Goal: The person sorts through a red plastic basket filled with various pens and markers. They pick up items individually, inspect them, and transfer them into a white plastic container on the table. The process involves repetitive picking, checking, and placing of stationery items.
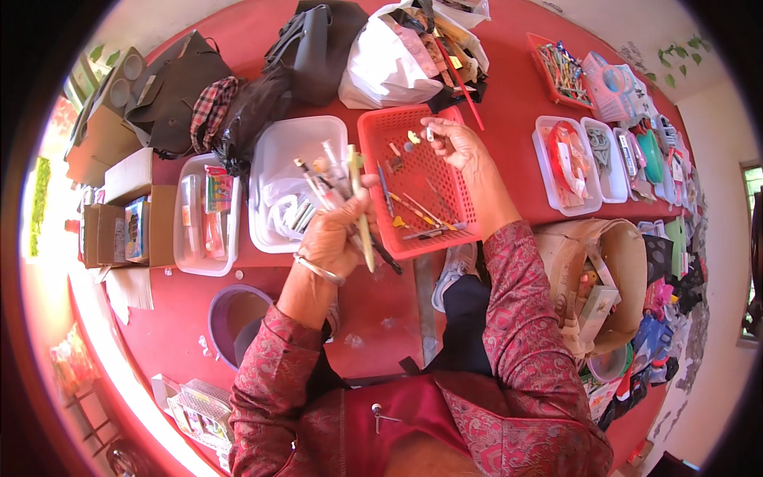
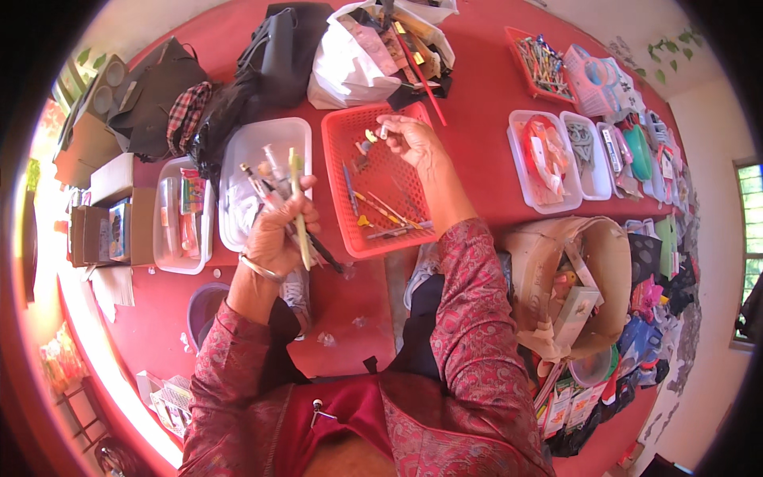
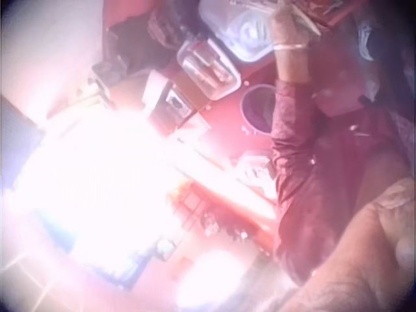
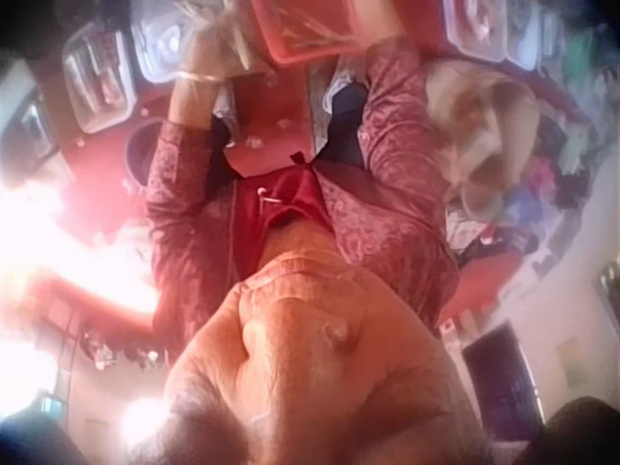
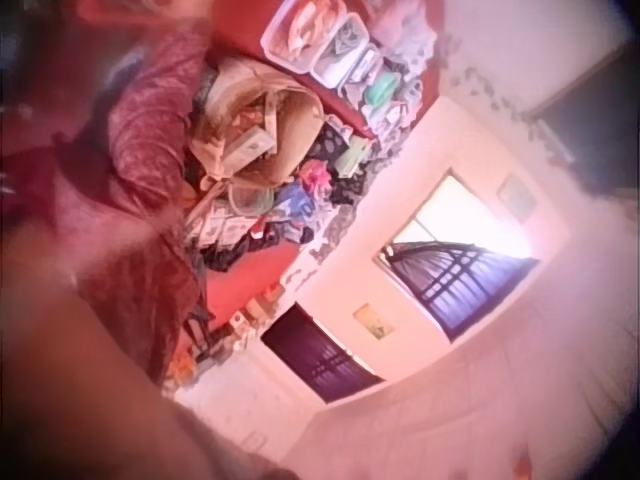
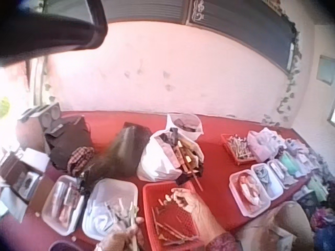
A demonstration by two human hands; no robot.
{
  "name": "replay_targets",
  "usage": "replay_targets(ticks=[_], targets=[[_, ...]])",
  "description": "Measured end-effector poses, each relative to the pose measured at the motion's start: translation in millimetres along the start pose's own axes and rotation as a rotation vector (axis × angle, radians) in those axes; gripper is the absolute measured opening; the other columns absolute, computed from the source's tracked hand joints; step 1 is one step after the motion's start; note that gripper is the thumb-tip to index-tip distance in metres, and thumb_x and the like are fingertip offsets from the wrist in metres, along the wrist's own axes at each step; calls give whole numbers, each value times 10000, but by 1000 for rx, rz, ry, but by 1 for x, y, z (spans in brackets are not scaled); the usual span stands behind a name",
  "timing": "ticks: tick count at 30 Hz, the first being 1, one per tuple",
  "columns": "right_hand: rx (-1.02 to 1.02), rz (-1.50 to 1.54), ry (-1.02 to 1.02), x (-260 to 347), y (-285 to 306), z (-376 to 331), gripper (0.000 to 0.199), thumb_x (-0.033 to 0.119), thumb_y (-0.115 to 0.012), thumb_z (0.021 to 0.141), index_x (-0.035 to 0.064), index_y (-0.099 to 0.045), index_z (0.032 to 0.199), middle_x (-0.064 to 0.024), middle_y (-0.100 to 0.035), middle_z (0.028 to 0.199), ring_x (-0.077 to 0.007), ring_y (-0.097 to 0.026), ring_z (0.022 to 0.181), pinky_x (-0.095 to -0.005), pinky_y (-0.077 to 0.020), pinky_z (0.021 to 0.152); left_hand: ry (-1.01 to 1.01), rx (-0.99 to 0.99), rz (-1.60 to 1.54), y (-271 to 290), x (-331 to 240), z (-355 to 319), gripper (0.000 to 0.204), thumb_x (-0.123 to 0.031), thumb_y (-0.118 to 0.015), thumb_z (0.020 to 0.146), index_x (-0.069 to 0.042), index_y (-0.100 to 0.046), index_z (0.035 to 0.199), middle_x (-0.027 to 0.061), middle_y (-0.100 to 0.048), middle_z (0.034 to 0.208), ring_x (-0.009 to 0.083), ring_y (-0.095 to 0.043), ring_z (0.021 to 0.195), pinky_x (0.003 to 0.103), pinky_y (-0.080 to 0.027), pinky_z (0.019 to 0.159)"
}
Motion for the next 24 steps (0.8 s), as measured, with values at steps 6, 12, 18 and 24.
replay_targets(ticks=[6, 12, 18, 24], targets=[[69, 7, 116, 22, -27, -18, 126, 44, -475, 812, 37, -564, 901, -101, -611, 798, -76, -520, 524, -160, -374, 423, 34, -160, -63, 7, -1, 5, 220, -137, -502, 839, -49, -501, 1041, 9, -483, 691, 102, -462, 626, 219, -416, 558], [292, 97, 213, 39, -43, -33, 157, 11, -455, 774, 18, -565, 885, -115, -594, 799, -83, -528, 531, -174, -424, 451, 28, -70, 6, 2, 2, 3, 192, -104, -532, 813, -25, -536, 987, 11, -501, 701, 94, -472, 611, 219, -418, 540], [439, 187, 242, 48, -67, -48, 150, 24, -475, 763, 10, -564, 884, -126, -573, 791, -99, -528, 561, -167, -424, 458, 9, 64, 110, -10, 1, -8, 263, -95, -550, 794, -34, -530, 1050, -4, -506, 671, 75, -466, 565, 189, -371, 474], [423, 69, 289, 56, -101, -73, 122, 43, -544, 770, 6, -564, 885, -123, -593, 780, -109, -551, 625, -150, -397, 465, -41, 123, 102, -14, 1, -10, 293, -83, -596, 758, -26, -522, 1036, 9, -542, 677, 81, -514, 558, 185, -420, 504]])
Point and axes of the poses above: each hand's wrist, its own z-axis towards the middle knuckle, its own y-axis out of the back of the hand, x = y × z, the point moved 2 cm from there along z, towards the middle knuckle
